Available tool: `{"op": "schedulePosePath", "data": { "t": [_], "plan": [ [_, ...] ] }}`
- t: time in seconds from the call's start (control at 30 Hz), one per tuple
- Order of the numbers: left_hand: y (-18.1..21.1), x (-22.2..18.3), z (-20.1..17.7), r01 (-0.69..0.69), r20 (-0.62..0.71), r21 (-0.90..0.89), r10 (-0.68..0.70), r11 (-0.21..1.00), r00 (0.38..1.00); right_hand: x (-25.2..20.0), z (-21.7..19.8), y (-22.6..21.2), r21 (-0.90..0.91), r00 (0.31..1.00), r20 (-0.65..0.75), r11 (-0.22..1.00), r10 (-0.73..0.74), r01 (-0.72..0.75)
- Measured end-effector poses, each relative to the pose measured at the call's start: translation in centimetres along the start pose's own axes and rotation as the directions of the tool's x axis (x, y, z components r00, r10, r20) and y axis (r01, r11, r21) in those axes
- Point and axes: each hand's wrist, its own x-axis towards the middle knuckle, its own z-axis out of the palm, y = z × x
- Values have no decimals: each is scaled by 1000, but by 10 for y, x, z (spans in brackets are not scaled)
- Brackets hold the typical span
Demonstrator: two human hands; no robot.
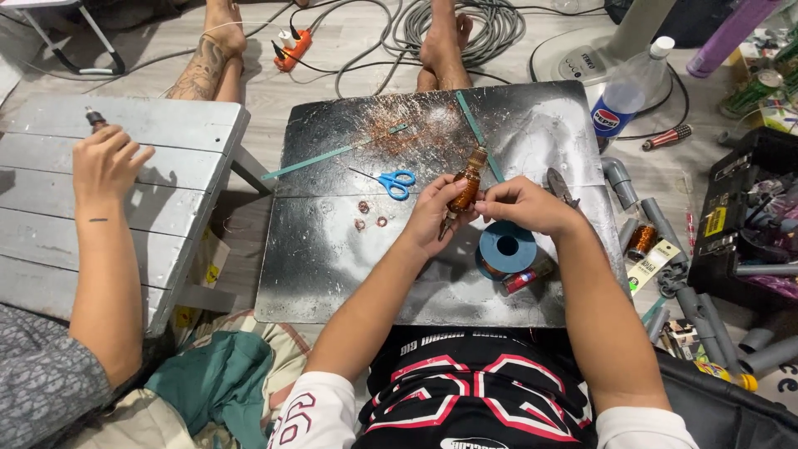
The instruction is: Winding copper wire around a motor armature and securing the coils with tape.
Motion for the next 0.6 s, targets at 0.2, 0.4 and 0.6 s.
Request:
{"op": "schedulePosePath", "data": {
  "t": [0.2, 0.4, 0.6],
  "plan": [
    [0, 0, 0, 1, -2, 2, -1, 1000, 1000, 0, 0, 0, -5, 1000, -4, 1000, 2, -2],
    [3, -3, 5, 12, -2, 5, -12, 1000, 1000, 1, -2, 3, -13, 1000, 6, 1000, 9, -9],
    [10, -10, 17, 22, -18, 8, -22, 1000, 1000, 3, -2, 7, -11, 1000, -6, 1000, 10, -10]
  ]
}}
